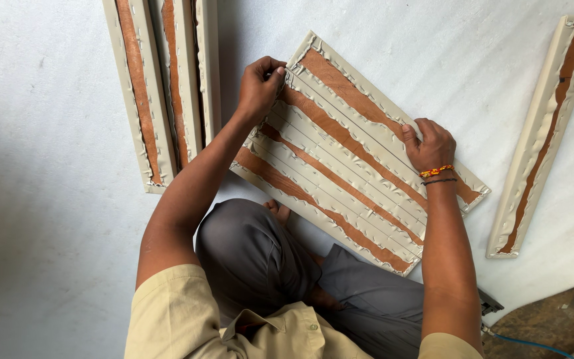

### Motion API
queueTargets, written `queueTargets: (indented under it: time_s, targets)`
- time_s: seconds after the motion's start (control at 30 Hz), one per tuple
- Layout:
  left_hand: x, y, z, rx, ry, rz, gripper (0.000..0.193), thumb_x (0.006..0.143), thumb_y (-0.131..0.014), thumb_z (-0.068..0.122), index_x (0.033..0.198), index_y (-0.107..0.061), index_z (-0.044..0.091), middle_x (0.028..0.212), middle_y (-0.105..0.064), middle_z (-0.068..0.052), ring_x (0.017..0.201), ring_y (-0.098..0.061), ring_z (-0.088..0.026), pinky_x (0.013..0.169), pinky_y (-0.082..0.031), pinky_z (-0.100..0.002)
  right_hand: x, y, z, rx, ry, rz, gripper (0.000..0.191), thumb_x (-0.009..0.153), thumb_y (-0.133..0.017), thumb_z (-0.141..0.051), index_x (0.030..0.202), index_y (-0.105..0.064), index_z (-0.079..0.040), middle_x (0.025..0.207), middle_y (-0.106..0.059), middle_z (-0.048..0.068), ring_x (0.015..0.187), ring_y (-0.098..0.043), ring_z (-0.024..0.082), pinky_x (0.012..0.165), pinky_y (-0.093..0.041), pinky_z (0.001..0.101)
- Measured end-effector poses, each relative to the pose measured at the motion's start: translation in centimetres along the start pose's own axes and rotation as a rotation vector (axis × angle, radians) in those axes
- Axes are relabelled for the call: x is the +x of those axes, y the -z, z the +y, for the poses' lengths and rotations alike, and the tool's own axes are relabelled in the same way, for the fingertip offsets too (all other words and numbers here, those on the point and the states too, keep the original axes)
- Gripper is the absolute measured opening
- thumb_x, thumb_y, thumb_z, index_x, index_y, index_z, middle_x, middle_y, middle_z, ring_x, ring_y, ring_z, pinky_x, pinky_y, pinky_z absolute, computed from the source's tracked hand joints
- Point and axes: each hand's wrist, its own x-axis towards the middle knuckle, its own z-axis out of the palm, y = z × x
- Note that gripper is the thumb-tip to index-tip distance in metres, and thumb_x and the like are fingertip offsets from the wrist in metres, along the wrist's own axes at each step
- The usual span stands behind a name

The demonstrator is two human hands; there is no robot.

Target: The person sits on the workshop floor and assembles a slatted panel, using a pneumatic nail gun to fasten wooden slats onto a frame. They align each slat by hand, drive nails along it, reposition the panel, and place finished panels with a stack of completed ones.

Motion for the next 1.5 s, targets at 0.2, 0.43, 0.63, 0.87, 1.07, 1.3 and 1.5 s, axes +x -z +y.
queueTargets:
  time_s: [0.2, 0.43, 0.63, 0.87, 1.07, 1.3, 1.5]
  targets:
    - [-0.2, -0.5, 0.0, 0.071, -0.08, 0.053, 0.017, 0.101, -0.063, 0.013, 0.108, -0.073, 0.002, 0.086, -0.075, -0.006, 0.077, -0.066, -0.008, 0.07, -0.055, -0.029, 0.1, 0.3, 0.0, 0.003, 0.0, -0.004, 0.035, 0.108, -0.069, -0.034, 0.101, -0.07, 0.0, 0.081, -0.068, 0.015, 0.07, -0.066, 0.033, 0.062, -0.051, 0.0427]
    - [-0.6, -1.0, -0.1, 0.253, -0.356, 0.071, 0.016, 0.098, -0.062, 0.004, 0.112, -0.069, 0.0, 0.092, -0.074, -0.016, 0.082, -0.073, -0.02, 0.076, -0.057, -0.035, 0.2, 1.5, 0.2, 0.03, 0.044, 0.032, 0.03, 0.106, -0.07, -0.032, 0.096, -0.068, -0.004, 0.079, -0.066, 0.014, 0.072, -0.064, 0.036, 0.066, -0.052, 0.046]
    - [-2.2, -5.1, 3.4, 0.951, -0.784, 0.097, 0.042, 0.103, -0.069, 0.017, 0.139, -0.061, -0.002, 0.149, -0.049, -0.028, 0.136, -0.043, -0.05, 0.098, -0.04, -0.061, -0.8, 1.2, 2.5, 0.043, 0.075, 0.149, 0.031, 0.103, -0.074, -0.036, 0.096, -0.068, -0.007, 0.076, -0.065, 0.008, 0.072, -0.064, 0.031, 0.07, -0.05, 0.0449]
    - [-2.3, -22.7, 6.4, 0.917, -1.228, -0.254, 0.037, 0.108, -0.065, 0.031, 0.131, -0.064, 0.002, 0.133, -0.058, -0.019, 0.13, -0.049, -0.04, 0.106, -0.036, -0.058, -1.3, 1.6, 4.9, 0.052, 0.014, 0.185, 0.024, 0.089, -0.074, -0.032, 0.089, -0.065, -0.01, 0.079, -0.066, 0.008, 0.074, -0.066, 0.031, 0.071, -0.051, 0.0453]
    - [-3.7, -27.6, 4.2, 0.957, -1.127, -0.253, 0.033, 0.114, -0.055, 0.029, 0.091, -0.066, 0.009, 0.095, -0.062, -0.009, 0.098, -0.053, -0.03, 0.092, -0.038, -0.047, -2.5, 3.1, 6.1, 0.121, -0.079, 0.125, 0.027, 0.091, -0.076, -0.036, 0.094, -0.068, -0.01, 0.079, -0.065, 0.008, 0.076, -0.066, 0.031, 0.075, -0.051, 0.0451]
    - [-4.7, -28.6, 4.3, 1.105, -1.123, -0.269, 0.046, 0.119, -0.054, 0.038, 0.083, -0.059, 0.01, 0.081, -0.057, -0.007, 0.089, -0.049, -0.026, 0.088, -0.037, -0.044, -8.4, 5.4, 12.1, 0.154, 0.056, 0.373, 0.039, 0.085, -0.078, -0.027, 0.116, -0.067, -0.006, 0.115, -0.061, 0.012, 0.104, -0.061, 0.03, 0.089, -0.048, 0.0449]
    - [-5.1, -29.9, 4.9, 1.156, -1.114, -0.294, 0.048, 0.119, -0.056, 0.043, 0.084, -0.058, 0.01, 0.079, -0.055, -0.006, 0.088, -0.049, -0.025, 0.089, -0.036, -0.044, -24.2, 9.5, 20.2, 0.285, -0.604, 0.204, 0.019, 0.101, -0.078, -0.021, 0.092, -0.068, -0.007, 0.084, -0.07, 0.007, 0.076, -0.068, 0.024, 0.071, -0.054, 0.0369]
